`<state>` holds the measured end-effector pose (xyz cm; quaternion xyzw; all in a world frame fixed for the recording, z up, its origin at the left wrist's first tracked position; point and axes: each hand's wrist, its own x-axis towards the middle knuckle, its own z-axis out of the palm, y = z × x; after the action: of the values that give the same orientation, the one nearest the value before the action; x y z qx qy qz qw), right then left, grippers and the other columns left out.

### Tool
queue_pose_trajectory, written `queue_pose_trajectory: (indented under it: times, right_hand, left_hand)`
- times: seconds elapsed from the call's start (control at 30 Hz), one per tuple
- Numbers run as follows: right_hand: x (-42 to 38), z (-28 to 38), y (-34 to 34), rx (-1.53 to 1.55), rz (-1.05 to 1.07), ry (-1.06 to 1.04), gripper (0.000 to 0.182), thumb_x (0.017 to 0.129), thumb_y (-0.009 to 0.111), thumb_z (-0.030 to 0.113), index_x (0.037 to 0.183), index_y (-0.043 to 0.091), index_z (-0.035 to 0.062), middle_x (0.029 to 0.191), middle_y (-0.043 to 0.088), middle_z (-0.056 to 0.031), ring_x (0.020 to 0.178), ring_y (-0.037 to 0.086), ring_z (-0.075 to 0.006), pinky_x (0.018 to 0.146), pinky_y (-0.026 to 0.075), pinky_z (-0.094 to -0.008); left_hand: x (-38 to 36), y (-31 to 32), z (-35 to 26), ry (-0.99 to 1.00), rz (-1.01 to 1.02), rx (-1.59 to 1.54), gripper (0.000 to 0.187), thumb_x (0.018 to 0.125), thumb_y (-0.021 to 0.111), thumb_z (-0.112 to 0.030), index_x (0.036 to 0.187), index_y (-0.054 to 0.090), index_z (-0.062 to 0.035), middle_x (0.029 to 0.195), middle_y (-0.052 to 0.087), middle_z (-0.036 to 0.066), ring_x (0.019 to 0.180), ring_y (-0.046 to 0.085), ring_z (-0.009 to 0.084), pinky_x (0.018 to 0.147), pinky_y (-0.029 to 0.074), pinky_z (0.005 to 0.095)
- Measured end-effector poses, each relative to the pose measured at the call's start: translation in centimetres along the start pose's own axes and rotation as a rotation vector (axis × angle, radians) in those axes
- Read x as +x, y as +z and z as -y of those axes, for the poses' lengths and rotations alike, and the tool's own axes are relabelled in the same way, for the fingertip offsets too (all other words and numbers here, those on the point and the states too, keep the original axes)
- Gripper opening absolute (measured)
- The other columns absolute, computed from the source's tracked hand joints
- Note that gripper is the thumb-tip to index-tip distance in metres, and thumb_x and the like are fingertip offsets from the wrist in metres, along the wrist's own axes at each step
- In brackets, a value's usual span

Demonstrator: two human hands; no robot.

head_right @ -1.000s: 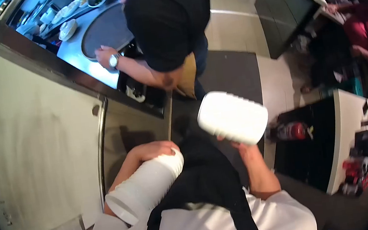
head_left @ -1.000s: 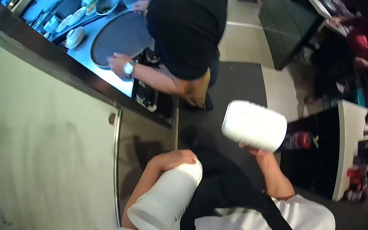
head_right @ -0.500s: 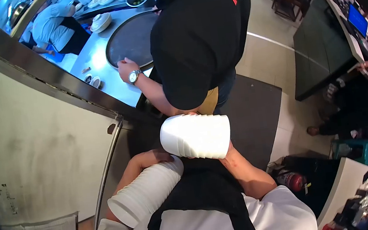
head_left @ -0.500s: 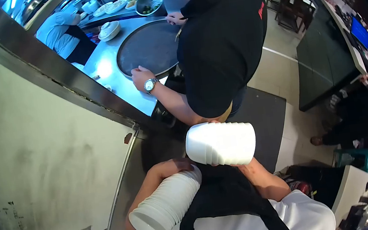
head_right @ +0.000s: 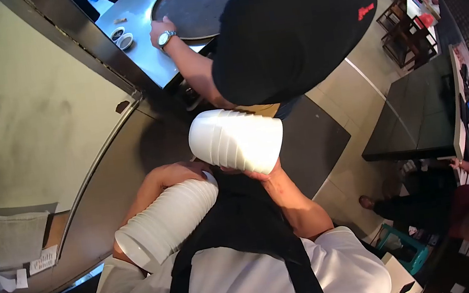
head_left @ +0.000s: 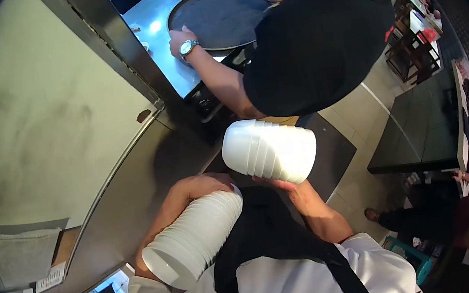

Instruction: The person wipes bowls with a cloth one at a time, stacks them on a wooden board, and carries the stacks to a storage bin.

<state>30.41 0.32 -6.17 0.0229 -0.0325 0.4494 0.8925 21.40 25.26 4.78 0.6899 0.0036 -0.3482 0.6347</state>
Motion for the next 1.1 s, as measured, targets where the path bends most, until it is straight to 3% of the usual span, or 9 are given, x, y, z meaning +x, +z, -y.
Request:
queue_pose_trajectory:
  times: [0.27, 0.37, 0.43, 0.53, 0.7, 0.77, 0.93, 1.03, 1.1]
  right_hand:
    - [0.3, 2.6, -1.6, -0.108, -0.028, -0.002, 0.055, 0.096, 0.039, 0.041, 0.142, 0.033, 0.0127, 0.144, 0.038, -0.0148, 0.12, 0.047, -0.046, 0.088, 0.046, -0.0643]
    - [-1.2, 3.8, -3.4, -0.11, -0.088, -0.02, 0.055, 0.096, 0.04, 0.04, 0.142, 0.034, 0.0127, 0.144, 0.039, -0.0149, 0.12, 0.047, -0.0461, 0.088, 0.046, -0.0652]
    - [-2.8, 4.4, -4.4, -0.114, -0.148, -0.049, 0.055, 0.095, 0.04, 0.04, 0.142, 0.034, 0.0127, 0.144, 0.039, -0.015, 0.12, 0.047, -0.0461, 0.088, 0.045, -0.0658]
    - [-4.1, 5.0, -7.5, -0.107, -0.212, -0.074, 0.055, 0.095, 0.041, 0.04, 0.142, 0.034, 0.0127, 0.144, 0.039, -0.0151, 0.12, 0.047, -0.0462, 0.087, 0.045, -0.0666]
    - [-2.4, 6.6, -16.6, 0.115, -0.14, -0.087, 0.059, 0.09, 0.051, 0.039, 0.139, 0.038, 0.0077, 0.139, 0.044, -0.0179, 0.121, 0.047, -0.0456, 0.088, 0.042, -0.0703]
    - [-0.8, 7.6, -21.1, -0.248, -0.308, -0.115, 0.059, 0.087, 0.055, 0.029, 0.138, 0.038, 0.0037, 0.134, 0.047, -0.021, 0.118, 0.051, -0.043, 0.091, 0.045, -0.0637]
    - [5.7, 10.9, -32.3, -0.421, -0.355, -0.232, 0.071, 0.073, 0.055, 0.014, 0.138, 0.033, 0.0004, 0.133, 0.047, -0.0206, 0.12, 0.049, -0.0414, 0.098, 0.041, -0.061]
    - [10.7, 12.9, -37.8, -0.408, -0.164, -0.311, 0.064, 0.075, 0.057, 0.016, 0.135, 0.038, 0.0009, 0.13, 0.05, -0.0194, 0.119, 0.05, -0.04, 0.099, 0.041, -0.0595]
    - [14.2, 14.3, -39.5, -0.426, -0.241, -0.355, 0.07, 0.068, 0.052, 0.005, 0.136, 0.035, -0.0001, 0.132, 0.047, -0.0208, 0.122, 0.047, -0.0419, 0.099, 0.04, -0.0628]
  left_hand:
    - [-2.4, 3.7, -7.4, 0.167, -0.147, 0.015, 0.031, 0.084, 0.061, -0.018, 0.11, 0.065, -0.0028, 0.112, 0.063, 0.011, 0.107, 0.057, 0.0215, 0.093, 0.042, 0.0292]
    - [-0.7, 3.4, -2.1, 0.409, -0.233, 0.079, 0.034, 0.084, 0.06, -0.028, 0.112, 0.064, -0.0082, 0.111, 0.062, 0.008, 0.108, 0.057, 0.02, 0.091, 0.044, 0.0314]
    - [6.1, -0.3, 3.6, -0.396, 0.153, -0.271, 0.039, 0.085, 0.056, -0.034, 0.111, 0.064, -0.0065, 0.11, 0.062, 0.008, 0.108, 0.057, 0.0199, 0.093, 0.043, 0.032]
    - [10.5, -1.0, 6.0, -0.288, 0.344, 0.234, 0.04, 0.086, 0.054, -0.035, 0.11, 0.064, -0.0053, 0.107, 0.063, 0.008, 0.109, 0.056, 0.0187, 0.094, 0.041, 0.0316]
    - [14.8, 0.3, 11.4, -0.42, 0.425, 0.107, 0.043, 0.085, 0.055, -0.038, 0.111, 0.064, -0.0044, 0.114, 0.061, 0.012, 0.111, 0.055, 0.0225, 0.097, 0.038, 0.0329]
    - [13.6, 1.7, 9.0, 0.335, 0.213, -0.4, 0.051, 0.085, 0.056, -0.043, 0.107, 0.064, 0.0023, 0.113, 0.06, 0.018, 0.108, 0.057, 0.0267, 0.098, 0.037, 0.0346]
    - [20.2, -1.0, 21.3, 0.303, 0.233, 0.01, 0.058, 0.085, 0.056, -0.046, 0.106, 0.063, 0.0076, 0.109, 0.061, 0.024, 0.104, 0.059, 0.0308, 0.094, 0.042, 0.0364]
    - [25.9, -3.3, 30.4, 0.305, 0.33, 0.167, 0.051, 0.084, 0.058, -0.045, 0.106, 0.066, 0.0006, 0.109, 0.063, 0.018, 0.103, 0.06, 0.027, 0.092, 0.043, 0.0363]
    - [31.7, -5.2, 38.6, 0.391, 0.462, 0.304, 0.047, 0.083, 0.06, -0.044, 0.105, 0.068, -0.0041, 0.109, 0.065, 0.014, 0.103, 0.06, 0.0244, 0.09, 0.044, 0.0363]
